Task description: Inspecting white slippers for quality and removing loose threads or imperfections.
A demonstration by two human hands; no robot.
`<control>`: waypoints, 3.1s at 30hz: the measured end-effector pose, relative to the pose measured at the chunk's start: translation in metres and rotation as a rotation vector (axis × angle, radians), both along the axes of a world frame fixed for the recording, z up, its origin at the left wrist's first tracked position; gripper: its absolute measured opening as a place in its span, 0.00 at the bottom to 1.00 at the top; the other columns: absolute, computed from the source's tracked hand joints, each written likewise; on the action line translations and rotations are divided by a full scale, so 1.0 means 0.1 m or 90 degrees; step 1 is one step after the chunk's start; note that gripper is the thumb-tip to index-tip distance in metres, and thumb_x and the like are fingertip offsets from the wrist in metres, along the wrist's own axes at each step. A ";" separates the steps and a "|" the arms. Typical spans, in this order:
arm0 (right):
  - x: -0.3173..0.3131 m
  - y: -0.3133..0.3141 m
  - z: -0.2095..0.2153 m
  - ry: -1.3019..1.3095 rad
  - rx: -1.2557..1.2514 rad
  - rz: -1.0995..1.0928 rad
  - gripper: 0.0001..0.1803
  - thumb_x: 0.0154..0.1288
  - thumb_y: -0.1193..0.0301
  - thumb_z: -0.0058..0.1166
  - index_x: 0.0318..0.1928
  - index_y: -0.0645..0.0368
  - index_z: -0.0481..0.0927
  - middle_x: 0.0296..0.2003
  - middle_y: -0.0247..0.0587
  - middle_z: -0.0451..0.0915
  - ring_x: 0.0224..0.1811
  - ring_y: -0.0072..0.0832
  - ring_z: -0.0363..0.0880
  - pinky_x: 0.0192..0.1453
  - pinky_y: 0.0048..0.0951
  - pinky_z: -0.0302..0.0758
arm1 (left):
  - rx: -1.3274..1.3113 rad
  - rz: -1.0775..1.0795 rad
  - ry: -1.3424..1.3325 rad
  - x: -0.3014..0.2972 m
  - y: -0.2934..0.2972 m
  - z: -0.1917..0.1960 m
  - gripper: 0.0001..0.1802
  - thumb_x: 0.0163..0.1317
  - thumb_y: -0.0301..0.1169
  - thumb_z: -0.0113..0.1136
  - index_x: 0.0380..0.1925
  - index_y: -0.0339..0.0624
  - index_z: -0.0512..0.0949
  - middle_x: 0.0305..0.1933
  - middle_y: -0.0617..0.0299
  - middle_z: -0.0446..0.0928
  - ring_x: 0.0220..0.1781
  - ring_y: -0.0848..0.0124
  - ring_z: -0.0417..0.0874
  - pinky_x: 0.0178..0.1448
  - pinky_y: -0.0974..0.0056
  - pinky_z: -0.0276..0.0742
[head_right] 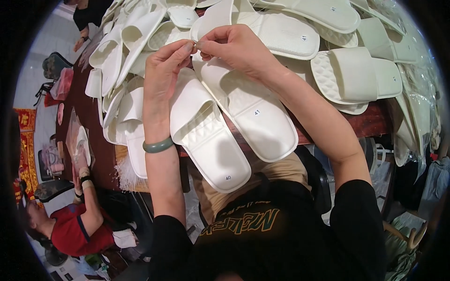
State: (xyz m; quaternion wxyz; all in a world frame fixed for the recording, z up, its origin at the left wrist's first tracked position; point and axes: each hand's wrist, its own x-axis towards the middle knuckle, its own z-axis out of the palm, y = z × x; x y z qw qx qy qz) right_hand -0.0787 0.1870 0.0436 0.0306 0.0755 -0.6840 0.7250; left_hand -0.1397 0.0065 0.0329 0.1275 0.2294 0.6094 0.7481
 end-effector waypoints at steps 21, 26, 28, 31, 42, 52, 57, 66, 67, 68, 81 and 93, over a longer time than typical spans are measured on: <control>0.03 0.00 0.09 -0.024 0.004 0.014 0.11 0.59 0.69 0.55 0.34 0.66 0.80 0.27 0.34 0.79 0.30 0.17 0.75 0.36 0.17 0.72 | -0.114 0.064 0.261 0.09 0.02 0.01 0.08 0.59 0.21 0.58 0.38 0.37 0.82 0.35 0.65 0.78 0.34 0.79 0.76 0.37 0.75 0.72; -0.03 -0.04 -0.13 0.002 0.147 -0.066 0.10 0.63 0.67 0.53 0.37 0.62 0.78 0.27 0.30 0.76 0.30 0.14 0.71 0.36 0.17 0.67 | -0.163 0.059 0.345 0.08 0.01 0.02 0.08 0.58 0.19 0.57 0.37 0.34 0.81 0.35 0.65 0.77 0.34 0.79 0.75 0.36 0.75 0.71; -0.03 -0.05 -0.06 0.042 0.280 -0.113 0.10 0.64 0.67 0.52 0.38 0.62 0.76 0.29 0.29 0.75 0.31 0.15 0.69 0.36 0.18 0.66 | -0.168 0.059 0.347 0.08 0.01 0.02 0.08 0.58 0.19 0.57 0.37 0.33 0.81 0.35 0.64 0.76 0.34 0.79 0.74 0.36 0.75 0.70; 0.59 0.68 0.42 0.171 0.563 -0.190 0.19 0.60 0.63 0.55 0.48 0.60 0.71 0.43 0.37 0.69 0.44 0.24 0.66 0.48 0.24 0.64 | -0.211 0.071 0.361 0.11 -0.01 0.04 0.07 0.58 0.19 0.57 0.36 0.32 0.80 0.34 0.64 0.75 0.33 0.78 0.74 0.36 0.75 0.69; 1.98 2.30 1.11 0.006 0.950 0.077 0.34 0.62 0.57 0.51 0.60 0.70 0.64 0.59 0.56 0.66 0.59 0.42 0.69 0.62 0.31 0.65 | -0.042 0.061 0.054 0.25 0.00 0.14 0.15 0.64 0.38 0.54 0.34 0.33 0.76 0.28 0.67 0.71 0.29 0.78 0.69 0.33 0.73 0.64; 2.17 1.79 2.31 0.146 0.581 -0.223 0.45 0.54 0.48 0.58 0.63 0.68 0.61 0.54 0.52 0.71 0.54 0.35 0.71 0.59 0.30 0.67 | -0.101 -0.100 0.123 0.46 -0.03 0.23 0.21 0.60 0.45 0.57 0.24 0.36 0.77 0.22 0.74 0.68 0.27 0.83 0.63 0.31 0.73 0.58; 0.91 2.51 1.75 -0.275 0.653 -0.156 0.43 0.56 0.41 0.52 0.62 0.62 0.63 0.61 0.46 0.65 0.62 0.32 0.64 0.63 0.35 0.62 | -0.011 0.027 0.034 0.74 -0.42 0.50 0.28 0.61 0.55 0.54 0.29 0.37 0.77 0.18 0.78 0.55 0.20 0.86 0.53 0.23 0.75 0.46; 0.79 2.31 1.43 -0.258 0.640 0.021 0.59 0.49 0.43 0.59 0.68 0.70 0.46 0.67 0.62 0.48 0.72 0.44 0.44 0.72 0.38 0.45 | -0.141 -0.423 -0.291 1.95 -0.01 0.17 0.38 0.56 0.59 0.55 0.44 0.28 0.69 0.26 0.65 0.71 0.19 0.84 0.60 0.20 0.77 0.54; 0.84 2.28 1.44 -0.264 0.628 0.010 0.59 0.49 0.43 0.59 0.68 0.70 0.46 0.67 0.62 0.48 0.72 0.44 0.44 0.72 0.38 0.45 | -0.078 -0.395 -0.329 1.97 0.08 0.13 0.35 0.56 0.59 0.55 0.37 0.31 0.71 0.24 0.67 0.69 0.19 0.85 0.60 0.19 0.77 0.52; 0.89 2.25 1.46 -0.274 0.669 -0.009 0.60 0.48 0.42 0.60 0.68 0.70 0.46 0.67 0.63 0.48 0.72 0.45 0.44 0.72 0.38 0.45 | -0.084 -0.389 -0.353 1.99 0.17 0.10 0.34 0.56 0.60 0.55 0.30 0.33 0.73 0.22 0.68 0.68 0.18 0.86 0.59 0.18 0.77 0.51; 1.23 2.24 1.45 -0.407 0.868 0.029 0.33 0.51 0.42 0.58 0.19 0.65 0.74 0.14 0.32 0.68 0.15 0.20 0.62 0.16 0.28 0.58 | 0.201 -0.255 -0.444 2.50 0.65 -0.02 0.27 0.65 0.42 0.53 0.56 0.33 0.63 0.51 0.58 0.72 0.45 0.73 0.77 0.46 0.69 0.75; 1.11 2.30 1.16 -0.237 0.654 -0.115 0.27 0.42 0.46 0.66 0.30 0.58 0.85 0.27 0.35 0.79 0.32 0.23 0.74 0.38 0.25 0.68 | 0.274 -0.233 -0.537 2.08 1.09 0.05 0.20 0.67 0.39 0.47 0.54 0.38 0.70 0.49 0.55 0.75 0.51 0.61 0.77 0.56 0.56 0.75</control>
